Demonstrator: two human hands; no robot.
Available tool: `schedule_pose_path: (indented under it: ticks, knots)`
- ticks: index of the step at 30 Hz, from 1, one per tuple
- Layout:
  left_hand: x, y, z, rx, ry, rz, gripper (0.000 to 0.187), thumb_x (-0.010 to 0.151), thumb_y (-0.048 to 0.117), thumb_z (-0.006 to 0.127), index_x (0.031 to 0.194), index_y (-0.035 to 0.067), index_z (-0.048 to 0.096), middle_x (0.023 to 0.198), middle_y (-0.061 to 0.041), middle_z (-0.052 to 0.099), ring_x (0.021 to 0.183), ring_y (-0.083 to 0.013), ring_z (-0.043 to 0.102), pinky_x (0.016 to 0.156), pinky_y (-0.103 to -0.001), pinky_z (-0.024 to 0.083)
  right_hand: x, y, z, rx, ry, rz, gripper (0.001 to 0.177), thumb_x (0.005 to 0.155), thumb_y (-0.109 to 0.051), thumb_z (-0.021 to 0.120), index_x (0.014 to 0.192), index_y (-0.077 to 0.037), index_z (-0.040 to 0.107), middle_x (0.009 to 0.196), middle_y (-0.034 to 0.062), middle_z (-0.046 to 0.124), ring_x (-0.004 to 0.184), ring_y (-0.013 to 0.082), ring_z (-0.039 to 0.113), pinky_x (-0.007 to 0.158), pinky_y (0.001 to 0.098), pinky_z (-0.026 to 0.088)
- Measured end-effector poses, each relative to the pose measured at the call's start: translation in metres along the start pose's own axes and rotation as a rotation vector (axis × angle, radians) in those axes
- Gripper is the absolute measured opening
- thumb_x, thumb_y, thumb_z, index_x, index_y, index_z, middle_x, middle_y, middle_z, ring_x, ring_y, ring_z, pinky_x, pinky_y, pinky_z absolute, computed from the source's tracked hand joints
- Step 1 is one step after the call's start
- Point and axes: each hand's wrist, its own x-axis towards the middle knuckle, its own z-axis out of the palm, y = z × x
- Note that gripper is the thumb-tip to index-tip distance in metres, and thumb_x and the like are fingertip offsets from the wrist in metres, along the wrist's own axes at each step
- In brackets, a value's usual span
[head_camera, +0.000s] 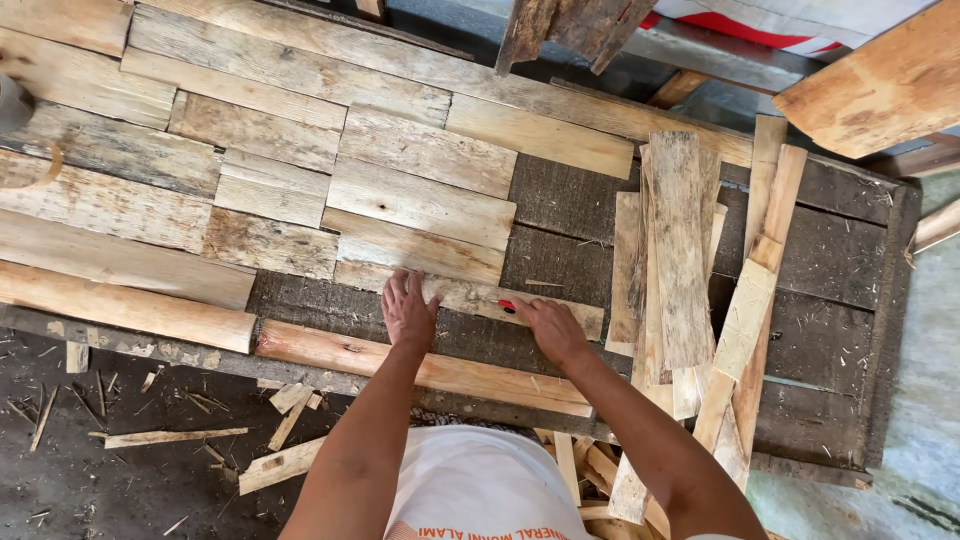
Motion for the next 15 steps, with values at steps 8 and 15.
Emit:
schedule_pose_path:
  ticks: [8,15]
  knots:
    - [0.001,-0.001,0.005,0.002,0.008,0.007,0.067,0.095,0.048,0.068,0.152,0.021,0.043,0.157,-0.013,0.035,0.146,-0.0304,0.033,0.122,-0.045,0.029,-0.007,0.01,0.003,0.008,-0.012,0.022,0.051,0.097,-0.003,0.049,0.147,-0.015,0.055,0.103,0.0151,0.068,0.1,0.0357,0.067,0.091,0.0491,0.053]
    - [-0.011,0.025,0.013,0.08,-0.016,0.072,0.054,0.102,0.034,0.058,0.151,0.019,0.042,0.159,-0.016,0.031,0.149,-0.0329,0.03,0.123,-0.052,0.024,-0.01,0.014,0.013,0.008,-0.011,0.034,0.057,0.094,0.0,0.05,0.149,-0.014,0.053,0.106,0.013,0.065,0.103,0.0355,0.062,0.093,0.0493,0.048]
